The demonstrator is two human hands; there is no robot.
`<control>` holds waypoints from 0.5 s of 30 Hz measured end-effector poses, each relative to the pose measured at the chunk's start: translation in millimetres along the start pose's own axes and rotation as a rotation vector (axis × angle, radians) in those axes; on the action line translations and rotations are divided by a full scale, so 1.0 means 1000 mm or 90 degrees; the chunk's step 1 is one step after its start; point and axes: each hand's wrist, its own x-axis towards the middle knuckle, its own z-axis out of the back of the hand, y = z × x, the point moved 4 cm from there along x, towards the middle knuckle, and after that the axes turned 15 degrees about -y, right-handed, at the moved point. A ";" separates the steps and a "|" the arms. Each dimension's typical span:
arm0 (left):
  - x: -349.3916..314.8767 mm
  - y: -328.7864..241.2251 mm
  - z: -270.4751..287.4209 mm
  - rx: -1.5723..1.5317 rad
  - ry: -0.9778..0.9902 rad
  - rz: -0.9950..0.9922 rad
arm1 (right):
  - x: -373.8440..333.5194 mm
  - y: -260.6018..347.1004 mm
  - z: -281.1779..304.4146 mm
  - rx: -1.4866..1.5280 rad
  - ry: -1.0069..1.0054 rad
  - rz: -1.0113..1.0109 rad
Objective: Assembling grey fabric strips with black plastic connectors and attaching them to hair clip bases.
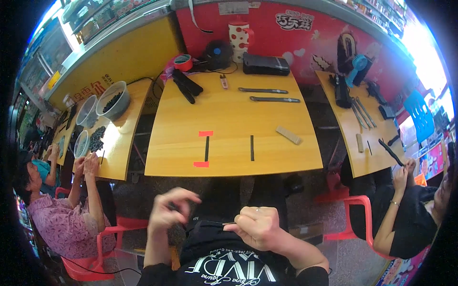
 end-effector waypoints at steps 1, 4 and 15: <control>0.004 -0.002 -0.024 -0.039 0.087 0.070 | 0.003 -0.003 0.000 -0.027 0.002 -0.003; -0.010 0.010 -0.043 -0.027 0.097 0.229 | 0.006 -0.012 0.009 0.027 -0.057 -0.051; 0.057 -0.024 -0.046 0.091 0.250 0.357 | 0.014 -0.051 0.053 0.000 -0.142 -0.142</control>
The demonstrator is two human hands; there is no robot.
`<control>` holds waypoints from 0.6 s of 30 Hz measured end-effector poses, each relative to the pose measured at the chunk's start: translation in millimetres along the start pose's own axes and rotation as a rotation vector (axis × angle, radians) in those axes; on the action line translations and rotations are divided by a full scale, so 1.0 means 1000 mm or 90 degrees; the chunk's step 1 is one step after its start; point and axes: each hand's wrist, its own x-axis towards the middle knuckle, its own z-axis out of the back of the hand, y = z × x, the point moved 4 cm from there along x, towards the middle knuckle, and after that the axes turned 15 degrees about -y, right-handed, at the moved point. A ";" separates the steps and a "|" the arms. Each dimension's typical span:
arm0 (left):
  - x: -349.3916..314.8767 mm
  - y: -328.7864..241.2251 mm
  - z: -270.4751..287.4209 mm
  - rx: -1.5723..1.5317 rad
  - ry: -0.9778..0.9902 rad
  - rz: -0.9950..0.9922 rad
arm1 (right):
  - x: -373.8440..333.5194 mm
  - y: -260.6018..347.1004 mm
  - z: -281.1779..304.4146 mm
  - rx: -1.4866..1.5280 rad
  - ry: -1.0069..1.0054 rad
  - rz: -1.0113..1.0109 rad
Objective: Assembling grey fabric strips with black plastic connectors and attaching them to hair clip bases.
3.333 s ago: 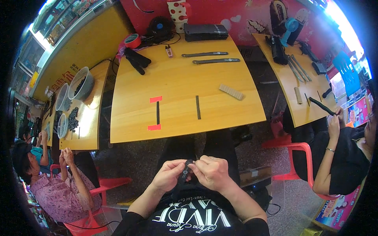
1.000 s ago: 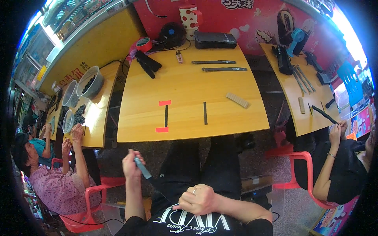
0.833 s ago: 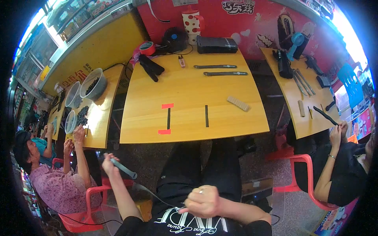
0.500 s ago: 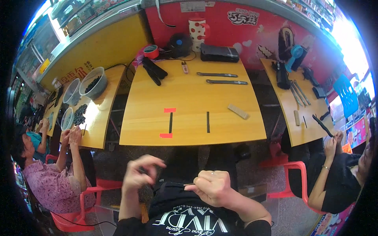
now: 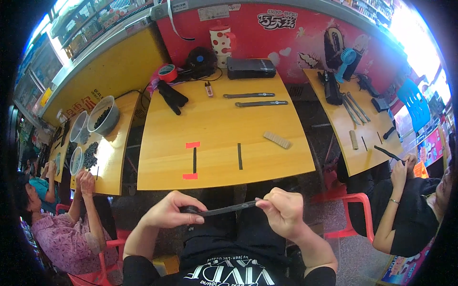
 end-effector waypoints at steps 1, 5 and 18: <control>0.005 -0.005 0.000 -0.045 0.014 0.064 | 0.004 0.005 0.004 -0.023 -0.010 0.060; 0.022 -0.013 -0.002 -0.084 0.023 -0.019 | 0.003 0.009 0.018 -0.063 -0.068 0.159; 0.141 0.107 0.208 -0.056 -0.714 -0.141 | -0.012 0.000 0.032 -0.107 -0.218 0.034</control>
